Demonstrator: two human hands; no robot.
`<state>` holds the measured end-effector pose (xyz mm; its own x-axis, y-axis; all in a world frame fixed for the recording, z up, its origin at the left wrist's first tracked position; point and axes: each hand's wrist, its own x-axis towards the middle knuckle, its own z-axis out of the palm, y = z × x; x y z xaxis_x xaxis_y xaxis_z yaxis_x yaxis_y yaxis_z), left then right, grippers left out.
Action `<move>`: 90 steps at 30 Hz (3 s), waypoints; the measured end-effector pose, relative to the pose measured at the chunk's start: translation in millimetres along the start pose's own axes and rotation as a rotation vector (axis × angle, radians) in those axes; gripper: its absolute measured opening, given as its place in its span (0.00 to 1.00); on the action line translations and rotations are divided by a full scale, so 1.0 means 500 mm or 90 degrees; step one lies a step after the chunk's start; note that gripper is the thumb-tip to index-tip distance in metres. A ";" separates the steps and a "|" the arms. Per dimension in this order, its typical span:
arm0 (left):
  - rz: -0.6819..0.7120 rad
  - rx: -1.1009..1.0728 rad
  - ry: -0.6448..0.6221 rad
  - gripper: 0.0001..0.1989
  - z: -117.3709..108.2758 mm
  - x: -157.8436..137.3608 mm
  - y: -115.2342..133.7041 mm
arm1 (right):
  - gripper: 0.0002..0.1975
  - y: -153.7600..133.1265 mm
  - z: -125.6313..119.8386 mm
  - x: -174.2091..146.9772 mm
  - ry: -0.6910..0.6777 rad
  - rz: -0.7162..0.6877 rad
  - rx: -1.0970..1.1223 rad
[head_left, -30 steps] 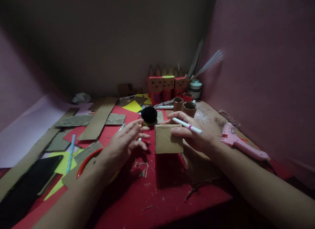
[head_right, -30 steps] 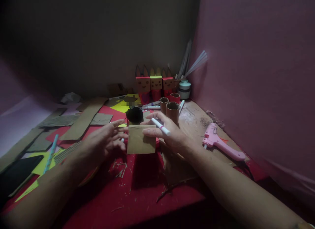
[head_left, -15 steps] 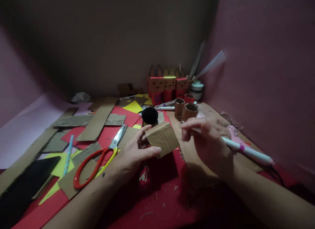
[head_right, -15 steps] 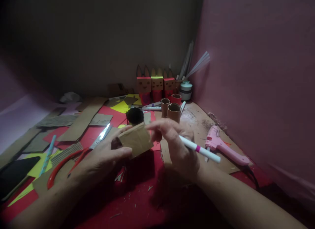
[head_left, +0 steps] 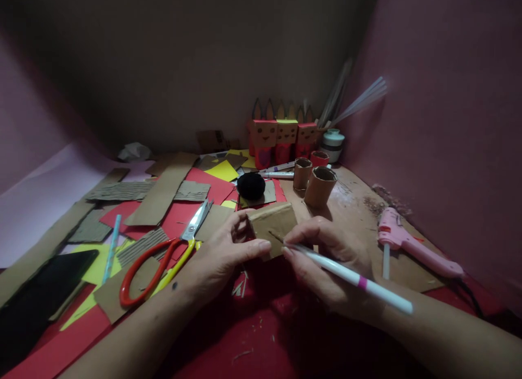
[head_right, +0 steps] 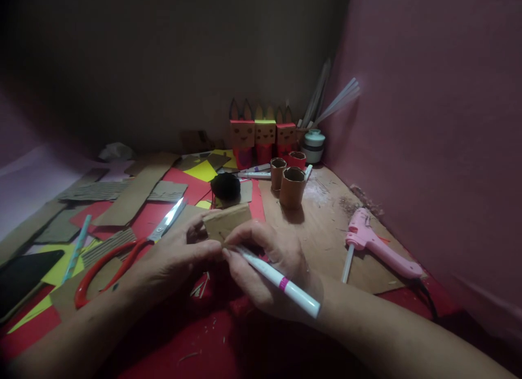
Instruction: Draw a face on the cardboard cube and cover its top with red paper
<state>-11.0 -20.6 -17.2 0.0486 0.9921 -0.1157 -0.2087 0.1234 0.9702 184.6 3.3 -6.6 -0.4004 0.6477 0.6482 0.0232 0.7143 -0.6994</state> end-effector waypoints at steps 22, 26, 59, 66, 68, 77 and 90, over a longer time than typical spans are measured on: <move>-0.009 -0.002 -0.013 0.26 0.010 -0.004 0.005 | 0.05 0.004 0.008 0.001 -0.007 0.030 -0.036; -0.016 0.011 -0.009 0.25 0.009 -0.004 0.005 | 0.06 0.006 0.008 -0.001 -0.004 0.036 -0.022; -0.012 0.012 0.005 0.28 0.019 -0.012 0.010 | 0.05 0.003 0.013 0.001 -0.006 0.099 -0.027; -0.010 0.014 0.009 0.30 0.019 -0.009 0.010 | 0.04 0.016 0.011 -0.002 -0.019 0.074 -0.035; -0.008 0.012 0.000 0.30 0.018 -0.008 0.011 | 0.04 0.014 0.011 -0.003 -0.010 0.080 -0.046; -0.022 0.057 0.010 0.33 0.013 -0.009 0.012 | 0.05 -0.006 0.014 0.007 0.020 0.100 -0.093; -0.005 0.050 0.020 0.32 0.018 -0.012 0.012 | 0.06 -0.006 0.017 -0.002 0.016 0.082 -0.085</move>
<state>-3.8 -25.8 -9.0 0.0199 0.9914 -0.1293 -0.1307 0.1308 0.9828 177.1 -1.9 -7.7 -0.3635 0.7416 0.5639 0.1951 0.6524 -0.7323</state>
